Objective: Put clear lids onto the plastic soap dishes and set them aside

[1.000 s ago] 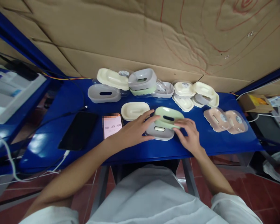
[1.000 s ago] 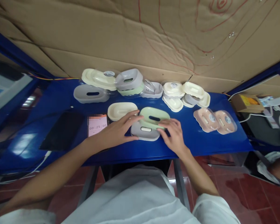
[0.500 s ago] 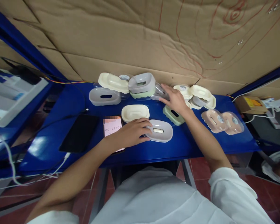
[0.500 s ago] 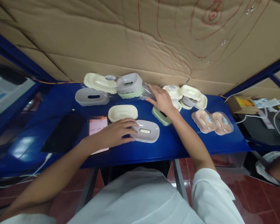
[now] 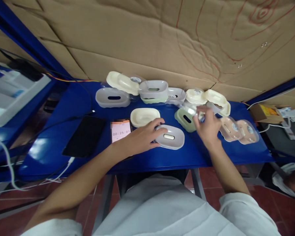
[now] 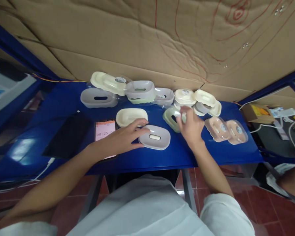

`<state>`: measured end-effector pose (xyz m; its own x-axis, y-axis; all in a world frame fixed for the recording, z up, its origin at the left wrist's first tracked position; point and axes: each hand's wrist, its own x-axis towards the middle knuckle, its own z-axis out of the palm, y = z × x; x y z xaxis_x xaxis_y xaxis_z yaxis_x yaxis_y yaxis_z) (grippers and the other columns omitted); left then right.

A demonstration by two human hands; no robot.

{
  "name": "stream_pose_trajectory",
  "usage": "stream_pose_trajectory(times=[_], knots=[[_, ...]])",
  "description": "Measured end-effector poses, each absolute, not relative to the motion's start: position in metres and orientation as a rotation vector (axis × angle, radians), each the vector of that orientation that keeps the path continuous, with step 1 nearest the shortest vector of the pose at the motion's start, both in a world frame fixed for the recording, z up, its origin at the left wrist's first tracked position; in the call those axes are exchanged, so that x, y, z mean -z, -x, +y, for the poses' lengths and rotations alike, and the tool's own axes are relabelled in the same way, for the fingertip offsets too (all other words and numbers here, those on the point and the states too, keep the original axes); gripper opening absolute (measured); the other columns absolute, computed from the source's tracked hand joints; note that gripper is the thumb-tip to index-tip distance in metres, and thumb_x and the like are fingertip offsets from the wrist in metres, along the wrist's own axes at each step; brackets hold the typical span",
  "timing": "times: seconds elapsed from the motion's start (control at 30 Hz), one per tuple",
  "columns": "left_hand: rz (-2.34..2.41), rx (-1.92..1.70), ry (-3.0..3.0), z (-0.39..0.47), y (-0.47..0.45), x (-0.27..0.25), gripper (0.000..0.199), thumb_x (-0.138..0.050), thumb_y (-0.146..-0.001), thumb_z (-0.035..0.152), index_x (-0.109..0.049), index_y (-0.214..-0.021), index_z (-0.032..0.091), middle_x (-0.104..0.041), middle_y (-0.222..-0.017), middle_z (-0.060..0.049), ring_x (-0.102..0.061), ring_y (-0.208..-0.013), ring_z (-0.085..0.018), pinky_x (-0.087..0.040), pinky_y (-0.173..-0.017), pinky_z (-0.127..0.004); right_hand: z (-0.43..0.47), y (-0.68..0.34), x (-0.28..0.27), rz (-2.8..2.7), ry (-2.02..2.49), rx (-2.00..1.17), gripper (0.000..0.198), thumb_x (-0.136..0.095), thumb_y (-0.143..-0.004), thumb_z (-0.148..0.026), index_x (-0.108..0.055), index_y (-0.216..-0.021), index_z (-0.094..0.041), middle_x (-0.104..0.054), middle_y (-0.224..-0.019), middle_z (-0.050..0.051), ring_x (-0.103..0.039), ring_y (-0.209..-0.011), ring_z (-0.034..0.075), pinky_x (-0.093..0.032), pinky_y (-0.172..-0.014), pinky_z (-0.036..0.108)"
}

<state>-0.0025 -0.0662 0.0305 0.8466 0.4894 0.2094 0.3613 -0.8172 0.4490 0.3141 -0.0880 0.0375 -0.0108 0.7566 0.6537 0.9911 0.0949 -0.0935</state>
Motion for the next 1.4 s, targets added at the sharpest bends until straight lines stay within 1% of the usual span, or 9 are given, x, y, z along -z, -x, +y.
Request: stream_pose_trajectory(times=[0.1,0.2,0.33,0.53,0.83,0.93,1.03,1.2,1.4], knots=[[0.670,-0.569,-2.663,-0.068,0.003,-0.034,0.062,-0.080,-0.092,0.019,-0.052,-0.148,0.024,-0.041,-0.163,-0.018,-0.052,-0.150,-0.037,-0.054,-0.119,-0.053,-0.135,-0.315,-0.015,-2.116,1.477,0.364,0.014,-0.060,-0.105,-0.037,-0.068,-0.104,-0.026,-0.082,-0.113,0.008,-0.080,-0.093,0.022,-0.061,-0.077,0.033],[0.621,-0.559,-2.650,-0.067,0.004,-0.033,0.064,-0.077,-0.095,0.021,-0.047,-0.152,0.029,-0.042,-0.163,-0.015,-0.049,-0.152,-0.036,-0.053,-0.120,-0.054,-0.156,-0.305,-0.011,-2.319,1.314,0.178,0.018,-0.067,-0.104,-0.041,-0.070,-0.117,-0.028,-0.081,-0.117,0.007,-0.079,-0.106,0.023,-0.064,-0.089,0.036],[0.597,-0.438,-2.592,-0.063,0.004,-0.028,0.055,-0.073,-0.098,0.026,-0.051,-0.149,0.029,-0.052,-0.155,-0.012,-0.058,-0.142,-0.032,-0.060,-0.110,-0.046,-0.161,-0.292,-0.016,-2.460,1.182,0.021,0.049,-0.072,-0.102,-0.046,-0.063,-0.147,-0.029,-0.075,-0.125,0.011,-0.071,-0.125,0.029,-0.058,-0.112,0.049],[0.546,-0.390,-2.584,-0.063,0.004,-0.030,0.038,-0.073,-0.098,0.023,-0.060,-0.134,0.024,-0.056,-0.143,-0.012,-0.063,-0.131,-0.028,-0.060,-0.104,-0.040,-0.169,-0.285,0.003,-2.478,1.079,-0.015,0.059,-0.072,-0.103,-0.037,-0.052,-0.157,-0.024,-0.064,-0.148,0.018,-0.048,-0.156,0.035,-0.044,-0.126,0.064],[0.559,-0.329,-2.540,-0.070,0.003,-0.035,0.036,-0.073,-0.093,0.016,-0.061,-0.126,0.023,-0.052,-0.144,-0.011,-0.064,-0.126,-0.029,-0.061,-0.103,-0.043,-0.169,-0.287,0.001,-2.481,1.088,-0.106,0.043,-0.056,-0.110,-0.027,-0.060,-0.153,-0.029,-0.065,-0.154,0.010,-0.049,-0.156,0.029,-0.048,-0.126,0.056],[0.622,-0.315,-2.473,-0.071,0.005,-0.036,0.032,-0.072,-0.095,0.018,-0.061,-0.124,0.024,-0.051,-0.145,-0.011,-0.066,-0.124,-0.028,-0.061,-0.104,-0.044,-0.165,-0.285,-0.005,-2.538,1.101,-0.069,0.044,-0.057,-0.111,-0.035,-0.061,-0.154,-0.025,-0.065,-0.154,0.012,-0.050,-0.155,0.031,-0.048,-0.125,0.056],[0.678,-0.317,-2.438,-0.076,0.008,-0.036,0.039,-0.071,-0.096,0.020,-0.058,-0.132,0.025,-0.048,-0.149,-0.012,-0.062,-0.133,-0.030,-0.058,-0.112,-0.049,-0.163,-0.282,-0.008,-2.563,1.096,-0.034,0.052,-0.062,-0.108,-0.044,-0.060,-0.156,-0.023,-0.064,-0.154,0.015,-0.050,-0.154,0.034,-0.049,-0.124,0.058],[0.818,-0.423,-2.357,-0.106,0.007,-0.022,0.058,-0.071,-0.099,0.026,-0.045,-0.152,0.029,-0.041,-0.163,-0.016,-0.049,-0.153,-0.035,-0.047,-0.125,-0.057,-0.164,-0.277,-0.005,-2.570,1.110,-0.028,0.051,-0.062,-0.108,-0.039,-0.057,-0.158,-0.028,-0.063,-0.157,0.013,-0.048,-0.155,0.034,-0.047,-0.124,0.058],[1.121,-0.747,-2.162,-0.156,-0.017,0.016,0.067,-0.076,-0.099,0.030,-0.041,-0.156,0.032,-0.042,-0.167,-0.017,-0.043,-0.159,-0.034,-0.041,-0.128,-0.060,-0.169,-0.281,0.010,-2.553,1.033,0.055,0.049,-0.059,-0.109,-0.034,-0.057,-0.158,-0.026,-0.062,-0.157,0.013,-0.050,-0.154,0.033,-0.044,-0.125,0.059]])
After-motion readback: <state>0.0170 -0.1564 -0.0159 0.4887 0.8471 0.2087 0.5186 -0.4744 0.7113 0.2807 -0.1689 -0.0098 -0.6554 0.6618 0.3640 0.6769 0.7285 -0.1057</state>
